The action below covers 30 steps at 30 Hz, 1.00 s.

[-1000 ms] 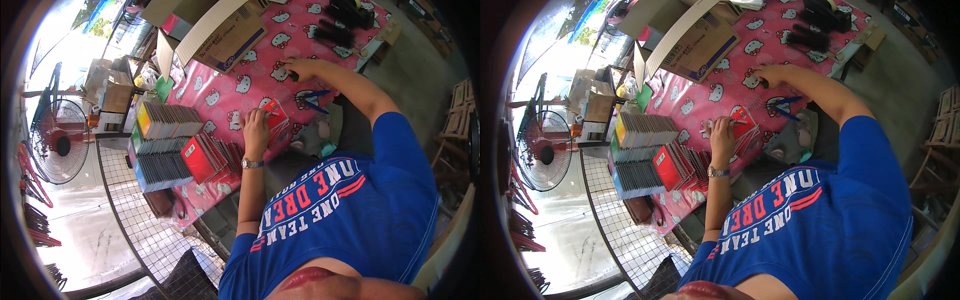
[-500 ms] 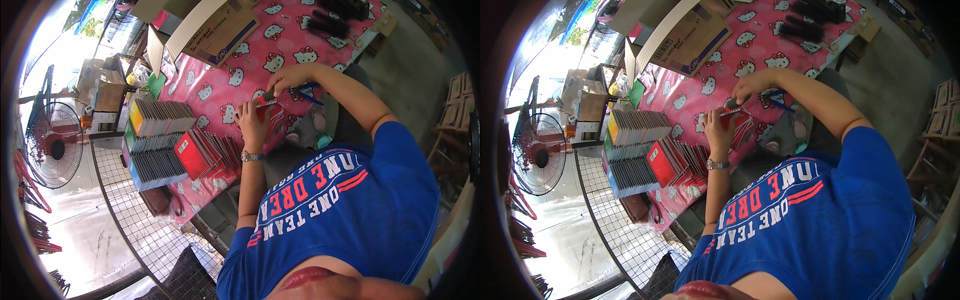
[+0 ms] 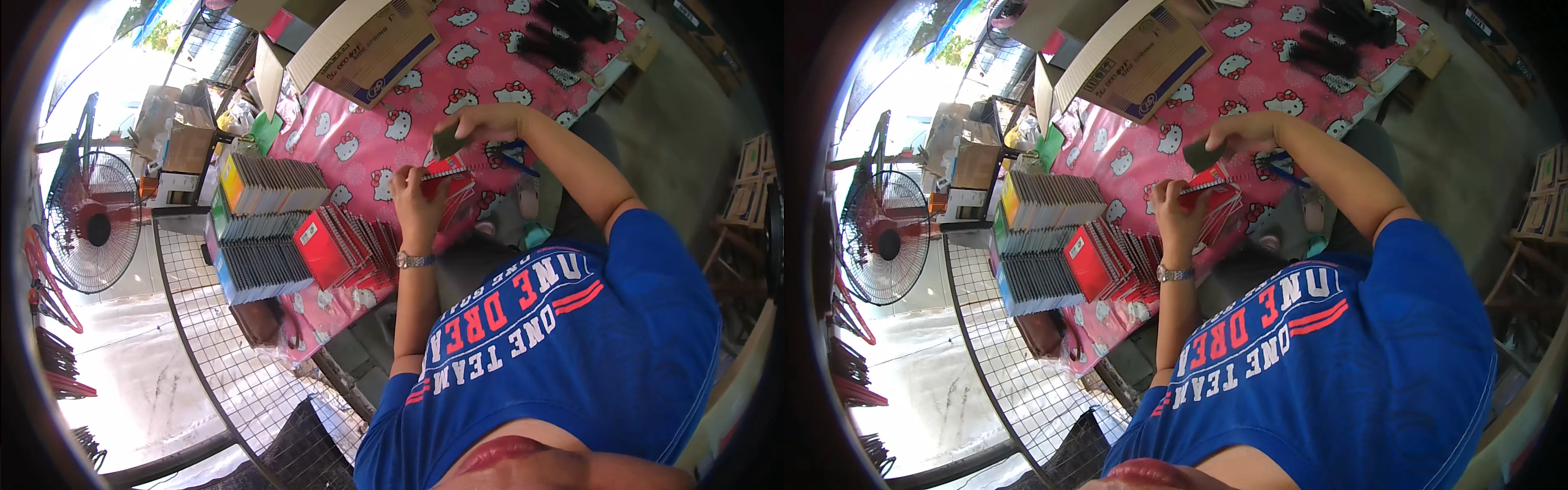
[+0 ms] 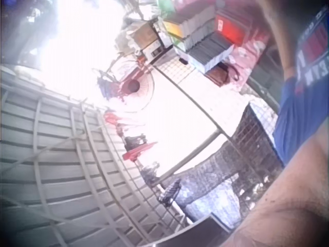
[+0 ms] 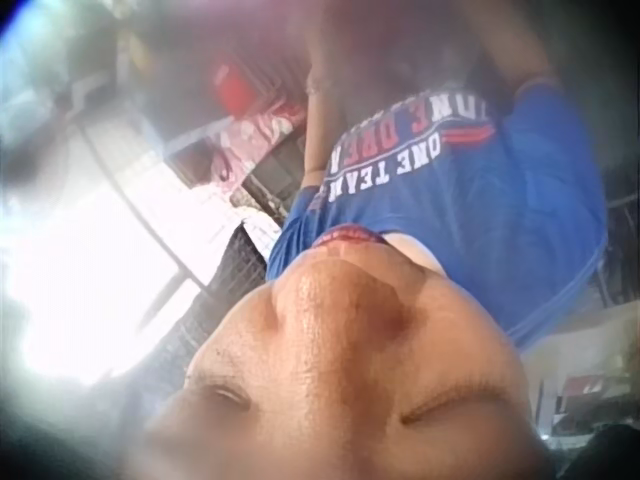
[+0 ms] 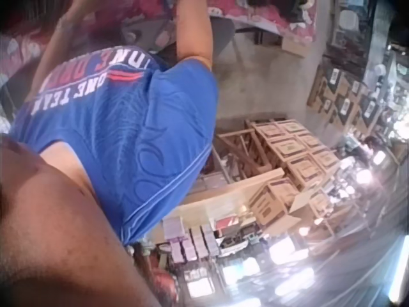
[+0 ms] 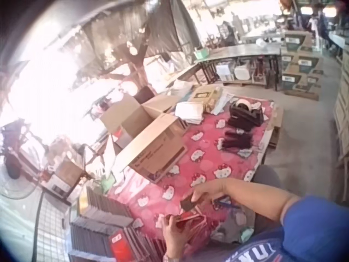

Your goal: The person applies thin adhesive strips to the top edges of small red booklets, pressing each strip down by hand before placing the finished booklet onto a stack.

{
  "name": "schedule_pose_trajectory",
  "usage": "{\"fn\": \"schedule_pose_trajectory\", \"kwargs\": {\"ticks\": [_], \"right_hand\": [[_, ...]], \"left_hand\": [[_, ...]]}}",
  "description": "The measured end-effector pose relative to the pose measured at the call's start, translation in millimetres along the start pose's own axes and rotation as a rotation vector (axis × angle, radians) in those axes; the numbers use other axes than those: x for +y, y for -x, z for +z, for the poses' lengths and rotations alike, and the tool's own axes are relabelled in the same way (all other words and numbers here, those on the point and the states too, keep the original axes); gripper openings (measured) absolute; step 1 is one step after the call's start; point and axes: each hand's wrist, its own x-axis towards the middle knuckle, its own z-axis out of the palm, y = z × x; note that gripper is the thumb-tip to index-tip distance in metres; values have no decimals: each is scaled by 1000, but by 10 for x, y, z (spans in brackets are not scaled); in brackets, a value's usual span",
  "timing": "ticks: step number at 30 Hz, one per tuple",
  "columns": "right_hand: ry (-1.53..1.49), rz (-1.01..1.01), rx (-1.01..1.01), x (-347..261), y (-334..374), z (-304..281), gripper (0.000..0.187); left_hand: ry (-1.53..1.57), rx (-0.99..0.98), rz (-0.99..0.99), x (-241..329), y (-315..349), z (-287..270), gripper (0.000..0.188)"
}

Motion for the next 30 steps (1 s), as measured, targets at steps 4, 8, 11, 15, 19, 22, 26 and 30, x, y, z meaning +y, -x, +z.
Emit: {"fn": "schedule_pose_trajectory", "kwargs": {"ticks": [4,8,11,15,19,22,26,30], "right_hand": [[521,155,32,-123,-157,-57,49],[-518,-66,-33,9,-219,0,41],[227,77,17,-55,-314,-17,43],[-127,-2,-76,-73,-430,18,40],[-541,-91,-122,-19,-360,115,36],[254,154,-73,-38,-522,-44,47],[-557,-42,-116,34,-472,63,43],[-119,50,-81,25,-487,124,38]], "left_hand": [[-18,21,-58,-199,-49,-43,36],[110,-33,-115,-285,-17,-51,36],[165,-70,-197,-289,-56,-61,35],[228,-52,-220,-322,-28,-43,34],[273,-50,-228,-359,19,-37,32],[336,-51,-257,-336,-8,-36,32],[318,-67,-269,-363,41,-27,32],[361,-56,-243,-382,35,-20,31]]}}
